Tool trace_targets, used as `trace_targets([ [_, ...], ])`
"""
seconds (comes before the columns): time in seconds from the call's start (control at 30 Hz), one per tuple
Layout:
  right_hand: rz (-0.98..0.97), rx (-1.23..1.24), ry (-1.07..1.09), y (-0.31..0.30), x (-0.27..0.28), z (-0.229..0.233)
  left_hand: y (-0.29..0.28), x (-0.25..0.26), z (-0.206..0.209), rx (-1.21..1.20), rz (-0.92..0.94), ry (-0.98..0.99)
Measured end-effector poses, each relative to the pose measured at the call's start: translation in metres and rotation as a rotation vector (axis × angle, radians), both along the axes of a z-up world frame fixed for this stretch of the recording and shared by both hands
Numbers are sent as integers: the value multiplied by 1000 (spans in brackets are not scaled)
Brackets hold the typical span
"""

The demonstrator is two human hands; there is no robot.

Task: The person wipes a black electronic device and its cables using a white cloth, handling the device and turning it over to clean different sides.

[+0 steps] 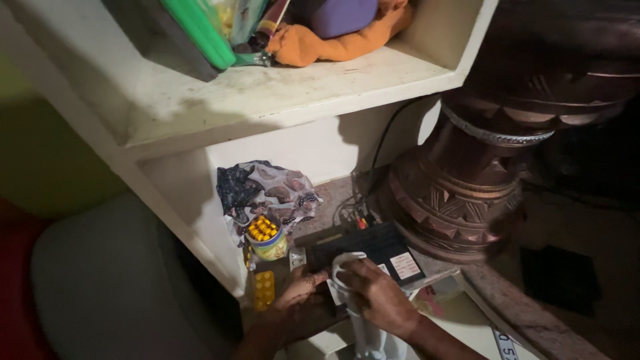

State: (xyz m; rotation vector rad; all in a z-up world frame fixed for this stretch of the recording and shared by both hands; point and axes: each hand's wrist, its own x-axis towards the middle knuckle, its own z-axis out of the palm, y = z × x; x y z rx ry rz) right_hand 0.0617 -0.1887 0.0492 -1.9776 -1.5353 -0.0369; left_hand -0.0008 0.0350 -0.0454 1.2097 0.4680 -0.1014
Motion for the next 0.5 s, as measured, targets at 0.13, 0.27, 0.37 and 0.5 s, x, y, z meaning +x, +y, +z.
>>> trace_targets([
  [0.13,145,89,-117,-33,33,-37,22,9,-34,90,6,78],
  [0.27,-314,273,649,-50,77,-41,58,45,-124,-267,-63,66],
  [0.37,-442,310,154,-43,71,2,73,58,-168,-519,-101,-253],
  [0.5,-281,609,-174,3,33,53,57,24,-129,-260,-81,-210],
])
